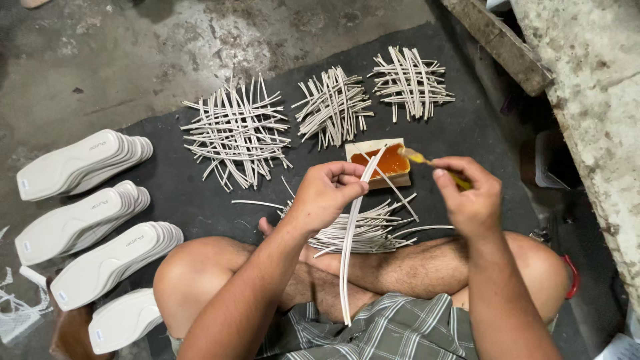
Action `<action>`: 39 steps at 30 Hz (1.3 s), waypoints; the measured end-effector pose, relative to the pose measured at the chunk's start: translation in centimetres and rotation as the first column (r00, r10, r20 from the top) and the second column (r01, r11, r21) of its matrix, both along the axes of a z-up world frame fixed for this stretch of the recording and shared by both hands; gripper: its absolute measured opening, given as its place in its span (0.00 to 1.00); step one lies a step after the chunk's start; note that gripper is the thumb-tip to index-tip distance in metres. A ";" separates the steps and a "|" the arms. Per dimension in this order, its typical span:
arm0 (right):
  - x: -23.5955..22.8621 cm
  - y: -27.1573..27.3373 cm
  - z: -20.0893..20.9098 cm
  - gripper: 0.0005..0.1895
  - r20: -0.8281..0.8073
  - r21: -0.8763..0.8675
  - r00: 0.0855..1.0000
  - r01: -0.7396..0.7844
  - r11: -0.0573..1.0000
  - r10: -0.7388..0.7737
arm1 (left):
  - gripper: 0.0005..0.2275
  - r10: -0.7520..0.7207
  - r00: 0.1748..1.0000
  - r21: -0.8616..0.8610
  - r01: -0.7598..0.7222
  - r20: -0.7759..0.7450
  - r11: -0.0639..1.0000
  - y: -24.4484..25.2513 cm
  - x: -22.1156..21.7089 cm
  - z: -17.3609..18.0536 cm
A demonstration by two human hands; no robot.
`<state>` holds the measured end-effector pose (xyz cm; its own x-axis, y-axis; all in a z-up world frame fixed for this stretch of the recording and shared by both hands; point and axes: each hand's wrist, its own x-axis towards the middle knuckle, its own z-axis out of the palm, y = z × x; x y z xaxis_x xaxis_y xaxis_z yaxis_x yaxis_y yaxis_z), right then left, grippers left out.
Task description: The person sits on the floor and repeatedly picks up thin white strips, applies an orange adhesive to them using a brush, and places them into a pile. The person occasionally moves stacks of white shoe insoles to the side to clear space.
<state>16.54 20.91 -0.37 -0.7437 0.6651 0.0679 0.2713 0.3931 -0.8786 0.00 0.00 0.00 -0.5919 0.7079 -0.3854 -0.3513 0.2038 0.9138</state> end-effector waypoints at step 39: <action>-1.9 0.4 -1.4 0.08 0.012 0.012 0.993 -0.113 0.993 0.113 | 0.11 -0.110 0.993 0.261 0.118 -0.046 0.958 0.2 1.1 -1.0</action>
<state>14.62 21.35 -1.76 -0.8150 0.5756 0.0669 0.2344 0.4330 -0.8704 1.13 0.20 -1.05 -0.5100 0.8452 -0.1600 -0.3106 -0.0074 0.9505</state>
